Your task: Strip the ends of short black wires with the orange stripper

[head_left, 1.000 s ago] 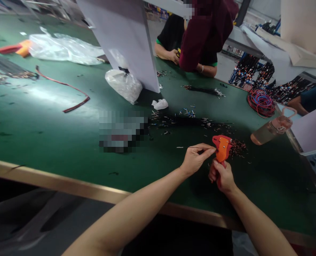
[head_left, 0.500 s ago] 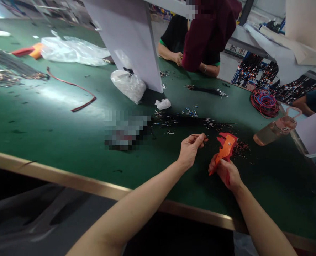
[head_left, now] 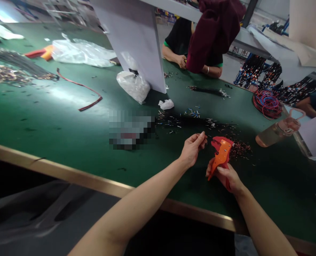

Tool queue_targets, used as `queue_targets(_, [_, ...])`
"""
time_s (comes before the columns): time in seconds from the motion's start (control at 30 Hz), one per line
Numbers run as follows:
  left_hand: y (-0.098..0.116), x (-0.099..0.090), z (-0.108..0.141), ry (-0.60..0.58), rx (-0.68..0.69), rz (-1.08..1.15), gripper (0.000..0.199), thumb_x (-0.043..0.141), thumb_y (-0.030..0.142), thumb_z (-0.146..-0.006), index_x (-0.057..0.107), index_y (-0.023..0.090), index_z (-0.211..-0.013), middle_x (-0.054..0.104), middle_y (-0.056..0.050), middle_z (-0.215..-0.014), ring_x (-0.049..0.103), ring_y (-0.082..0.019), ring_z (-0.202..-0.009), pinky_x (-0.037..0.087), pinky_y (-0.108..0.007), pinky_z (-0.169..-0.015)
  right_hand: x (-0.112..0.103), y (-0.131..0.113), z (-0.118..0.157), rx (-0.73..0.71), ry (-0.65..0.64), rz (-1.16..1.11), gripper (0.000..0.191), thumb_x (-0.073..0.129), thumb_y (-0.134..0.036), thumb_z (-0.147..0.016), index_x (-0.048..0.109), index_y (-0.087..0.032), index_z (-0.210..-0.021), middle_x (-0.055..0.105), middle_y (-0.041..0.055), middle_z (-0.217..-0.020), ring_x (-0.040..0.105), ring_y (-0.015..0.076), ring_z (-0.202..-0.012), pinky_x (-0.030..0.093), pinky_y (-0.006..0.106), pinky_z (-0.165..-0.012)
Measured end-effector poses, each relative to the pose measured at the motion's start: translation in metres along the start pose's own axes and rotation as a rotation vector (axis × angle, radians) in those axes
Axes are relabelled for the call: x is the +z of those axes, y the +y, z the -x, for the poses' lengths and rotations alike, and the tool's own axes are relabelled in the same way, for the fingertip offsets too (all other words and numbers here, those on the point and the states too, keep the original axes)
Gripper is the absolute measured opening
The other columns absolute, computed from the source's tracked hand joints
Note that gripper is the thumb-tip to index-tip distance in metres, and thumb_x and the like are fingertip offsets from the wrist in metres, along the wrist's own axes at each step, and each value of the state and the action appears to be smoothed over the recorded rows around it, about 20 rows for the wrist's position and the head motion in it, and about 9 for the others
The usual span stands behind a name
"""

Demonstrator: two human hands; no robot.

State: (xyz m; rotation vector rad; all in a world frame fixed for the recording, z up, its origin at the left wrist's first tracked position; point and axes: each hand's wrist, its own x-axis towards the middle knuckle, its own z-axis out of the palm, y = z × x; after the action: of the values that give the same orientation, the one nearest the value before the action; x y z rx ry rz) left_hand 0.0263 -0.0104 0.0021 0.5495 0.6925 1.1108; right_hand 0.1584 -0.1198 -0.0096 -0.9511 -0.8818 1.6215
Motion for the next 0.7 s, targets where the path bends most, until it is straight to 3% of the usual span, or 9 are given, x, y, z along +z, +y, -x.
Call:
queue_targets(0.33, [0.0034,0.0029,0.0035,-0.045,-0.109,0.114,0.043,0.088,0.043,-0.049,0.061,0.013,-0.064,0.05,0.006,-0.052,0.04,-0.003,-0.045,0.035,-0.018,-0.047,0.0016,-0.0024,0.0001,0.022,0.023,0.035,0.037,0.075,-0.036,-0.072,0.067,-0.016,-0.102,0.069,0.0072,-0.089,0.065,0.0201,-0.078,0.052,0.035,-0.075])
queue_targets(0.7, [0.0043,0.0035,0.007,-0.087,-0.178,0.117,0.041,0.088,0.039,-0.052,0.057,0.013,-0.06,0.05,0.006,-0.051,0.041,-0.002,-0.045,0.037,-0.017,-0.047,0.0012,-0.0024,-0.0003,-0.027,0.0,0.095,0.039,0.072,-0.037,-0.074,0.066,-0.015,-0.107,0.066,0.0049,-0.081,0.062,0.0189,-0.073,0.05,0.033,-0.07])
